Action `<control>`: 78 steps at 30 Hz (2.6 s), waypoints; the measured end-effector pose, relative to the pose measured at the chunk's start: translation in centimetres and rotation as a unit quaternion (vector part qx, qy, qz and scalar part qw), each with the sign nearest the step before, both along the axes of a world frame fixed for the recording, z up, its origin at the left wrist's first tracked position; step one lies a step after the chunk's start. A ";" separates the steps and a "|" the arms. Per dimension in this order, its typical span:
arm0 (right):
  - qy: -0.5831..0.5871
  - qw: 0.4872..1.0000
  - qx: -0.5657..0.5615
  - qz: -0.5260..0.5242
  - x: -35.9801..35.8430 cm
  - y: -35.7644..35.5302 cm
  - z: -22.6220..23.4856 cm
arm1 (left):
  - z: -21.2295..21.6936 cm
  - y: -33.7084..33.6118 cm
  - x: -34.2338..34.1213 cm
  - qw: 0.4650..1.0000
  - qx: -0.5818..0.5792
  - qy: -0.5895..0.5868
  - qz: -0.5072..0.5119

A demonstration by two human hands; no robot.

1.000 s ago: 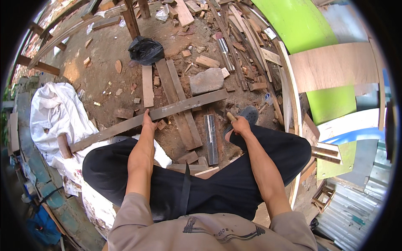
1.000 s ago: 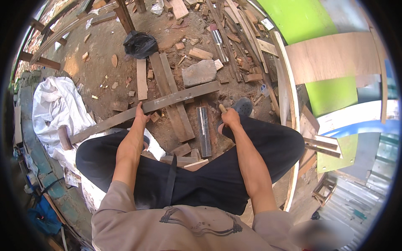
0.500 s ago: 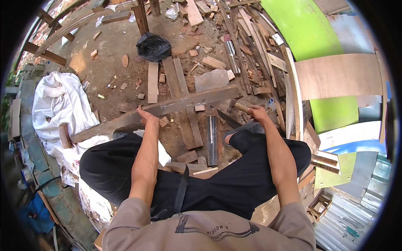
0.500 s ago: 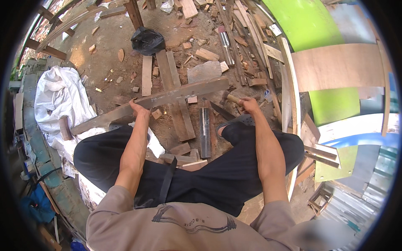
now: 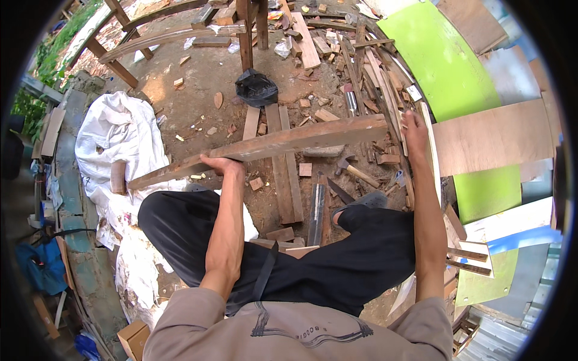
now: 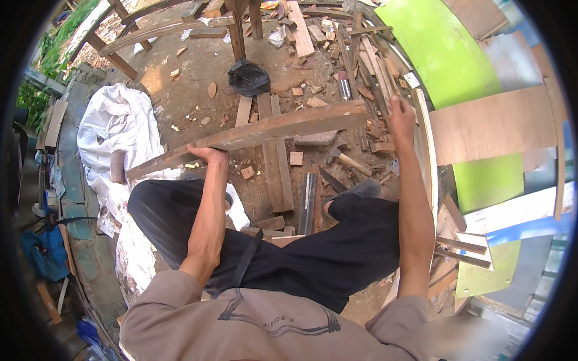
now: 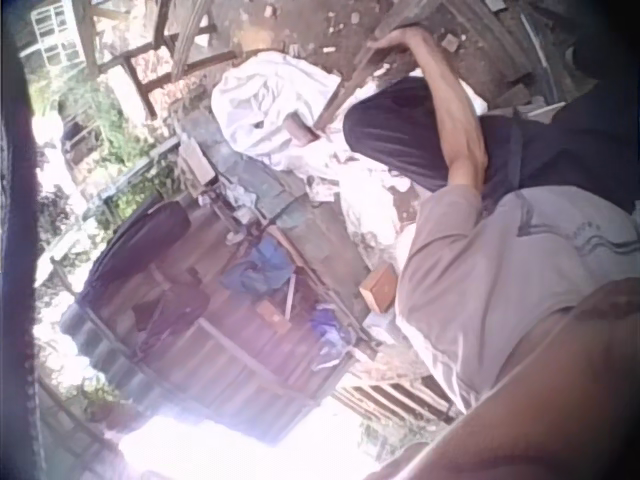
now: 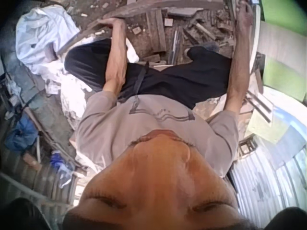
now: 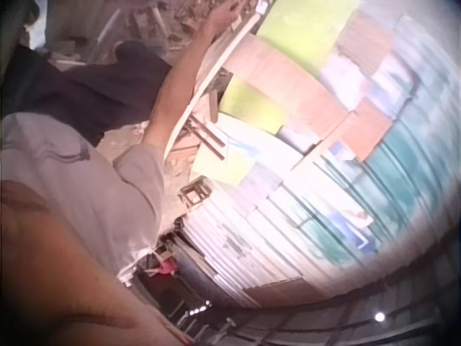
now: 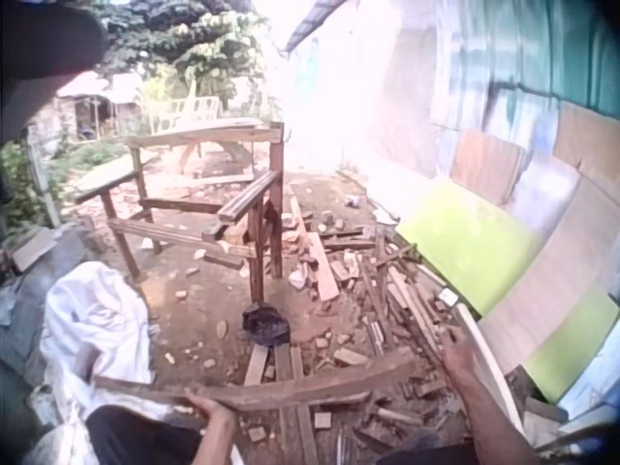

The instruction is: The person sits on the ground and uses a hammer to repeatedly strike a long, curved metal bar resting on wooden supports. The person adjusts the bar's position and flips it over to work on different sections.

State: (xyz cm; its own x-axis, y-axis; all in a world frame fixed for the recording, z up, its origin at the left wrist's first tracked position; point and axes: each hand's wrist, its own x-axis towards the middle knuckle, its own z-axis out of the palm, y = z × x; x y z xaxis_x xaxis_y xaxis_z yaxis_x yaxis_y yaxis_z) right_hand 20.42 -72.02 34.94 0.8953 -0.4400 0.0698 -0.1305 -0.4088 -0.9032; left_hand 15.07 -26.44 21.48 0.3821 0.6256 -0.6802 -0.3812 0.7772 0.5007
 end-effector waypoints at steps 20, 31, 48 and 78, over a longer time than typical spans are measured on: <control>0.003 0.779 -0.546 0.309 -9.9 14.4 4.4 | 5.4 2.1 -3.0 0.981 0.080 -0.161 -0.069; 0.271 0.670 -0.521 0.455 -7.8 19.7 -5.0 | 15.8 5.1 -5.3 0.989 0.139 -0.022 -0.056; 0.285 0.546 -0.419 0.667 -8.9 25.7 -3.3 | 12.8 7.8 -6.0 0.922 0.172 -0.237 -0.254; -0.007 0.831 -0.195 0.520 -14.7 30.2 -3.0 | 11.1 7.4 -6.1 0.723 0.079 -0.589 -0.353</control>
